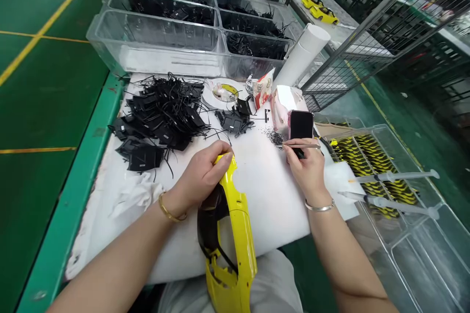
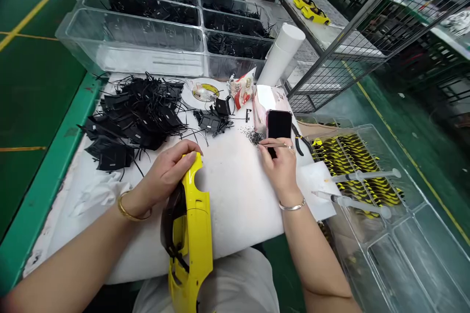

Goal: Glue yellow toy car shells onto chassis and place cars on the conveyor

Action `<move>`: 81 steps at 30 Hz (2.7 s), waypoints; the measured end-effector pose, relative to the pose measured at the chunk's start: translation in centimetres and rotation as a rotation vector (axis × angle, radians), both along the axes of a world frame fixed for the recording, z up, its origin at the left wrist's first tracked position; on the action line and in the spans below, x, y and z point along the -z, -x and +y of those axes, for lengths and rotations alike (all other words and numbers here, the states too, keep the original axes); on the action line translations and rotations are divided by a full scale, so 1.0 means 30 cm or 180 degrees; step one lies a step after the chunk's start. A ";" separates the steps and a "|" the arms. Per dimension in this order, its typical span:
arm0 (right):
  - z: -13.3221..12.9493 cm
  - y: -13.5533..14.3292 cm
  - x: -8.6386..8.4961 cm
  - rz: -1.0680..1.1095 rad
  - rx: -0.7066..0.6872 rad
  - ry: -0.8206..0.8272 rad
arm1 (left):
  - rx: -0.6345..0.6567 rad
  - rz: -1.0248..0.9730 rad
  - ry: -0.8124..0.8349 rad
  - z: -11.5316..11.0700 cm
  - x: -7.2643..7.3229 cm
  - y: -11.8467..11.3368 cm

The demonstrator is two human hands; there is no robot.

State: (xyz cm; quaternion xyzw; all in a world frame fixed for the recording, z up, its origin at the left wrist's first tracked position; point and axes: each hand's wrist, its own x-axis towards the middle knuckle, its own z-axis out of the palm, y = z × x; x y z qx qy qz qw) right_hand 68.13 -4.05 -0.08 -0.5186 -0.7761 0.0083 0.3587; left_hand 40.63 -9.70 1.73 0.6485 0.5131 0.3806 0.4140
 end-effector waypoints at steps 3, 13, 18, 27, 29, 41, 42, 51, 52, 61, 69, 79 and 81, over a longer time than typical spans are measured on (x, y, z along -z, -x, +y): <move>0.002 0.000 0.003 -0.0005 -0.0008 0.0011 | 0.0004 0.0013 0.0000 0.002 -0.002 -0.001; 0.005 0.003 0.008 0.0041 -0.0012 0.0070 | -0.0022 0.0021 -0.0009 0.007 0.007 -0.001; -0.033 0.020 -0.039 0.0265 -0.0038 0.0094 | -0.0055 -0.0279 -0.0052 0.001 0.006 -0.004; -0.148 0.189 -0.253 0.1140 -0.1184 0.0437 | 0.0516 -0.0763 -0.0309 -0.014 -0.062 0.011; -0.140 0.230 -0.255 0.1139 -0.1396 0.0396 | 0.0513 -0.0854 -0.0258 -0.017 -0.063 0.007; -0.135 0.289 -0.247 0.0842 -0.1568 0.0038 | 0.0280 -0.1159 0.0099 -0.014 -0.062 0.000; -0.136 0.290 -0.242 0.0881 -0.1600 0.0003 | 0.0272 -0.1247 0.0184 -0.015 -0.067 0.000; -0.145 0.312 -0.167 0.1608 -0.1697 -0.0164 | 0.0240 -0.1885 0.0715 -0.017 -0.069 0.001; -0.147 0.315 -0.163 0.1654 -0.1685 -0.0122 | 0.0238 -0.1898 0.0732 -0.018 -0.069 0.001; -0.151 0.316 -0.140 0.1915 -0.1535 0.0057 | 0.0161 -0.1926 0.0825 -0.021 -0.078 0.000; -0.143 0.315 -0.128 0.2153 -0.1572 0.0288 | 0.0227 -0.2153 0.0833 -0.020 -0.069 0.003; -0.145 0.313 -0.138 0.2279 -0.1613 0.0338 | 0.0189 -0.2100 0.0677 -0.019 -0.065 0.001; -0.161 0.302 -0.157 0.2252 -0.1588 0.0293 | 0.0226 -0.1991 0.0545 -0.017 -0.067 0.006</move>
